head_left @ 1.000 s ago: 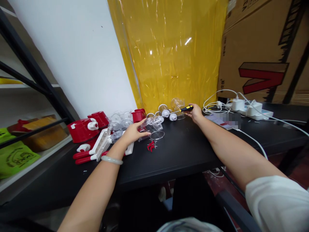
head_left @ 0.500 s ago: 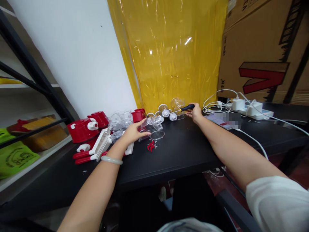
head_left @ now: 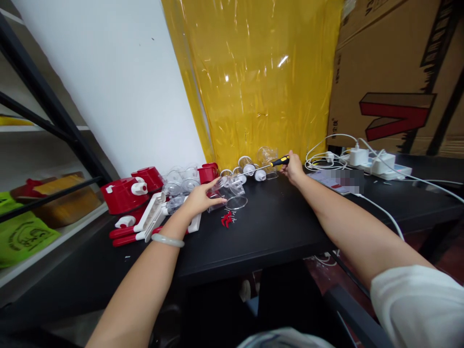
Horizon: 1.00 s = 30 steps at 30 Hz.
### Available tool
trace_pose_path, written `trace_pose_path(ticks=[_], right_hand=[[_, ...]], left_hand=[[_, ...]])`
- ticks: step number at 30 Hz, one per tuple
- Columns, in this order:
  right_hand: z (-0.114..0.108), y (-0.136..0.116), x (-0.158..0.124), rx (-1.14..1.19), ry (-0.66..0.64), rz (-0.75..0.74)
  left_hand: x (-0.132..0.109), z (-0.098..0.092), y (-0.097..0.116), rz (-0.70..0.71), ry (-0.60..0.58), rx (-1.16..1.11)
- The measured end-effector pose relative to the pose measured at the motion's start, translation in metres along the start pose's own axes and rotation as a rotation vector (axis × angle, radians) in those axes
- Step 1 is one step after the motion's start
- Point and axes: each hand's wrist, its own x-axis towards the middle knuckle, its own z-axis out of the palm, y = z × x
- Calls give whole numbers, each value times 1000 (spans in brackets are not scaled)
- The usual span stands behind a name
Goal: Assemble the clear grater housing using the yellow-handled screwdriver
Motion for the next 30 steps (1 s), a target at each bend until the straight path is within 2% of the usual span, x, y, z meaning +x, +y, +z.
trace_pose_path(ticks=[5,13,16,20,23,28,30], right_hand=[[0,0,2,40,-23,74],[-3,3,1,-60,24,-66],[-2,-2,-1,-24,33,14],[0,-5,-1,71,-17,98],[-1,-2,1,15,-9,64],[-2,5,6,-96,39,-119],[-2,4,7,-72,35,-94]], left_hand=[[0,0,-1,-8,2,-8],[-1,-1,1,-13,3,10],[-1,-1,1,-7,-1,-1],[0,0,0,-13,7,5],[0,0,0,-9,11,-5],[-1,0,1,-4,15,-4],[-1,0,1,-14,11,5]])
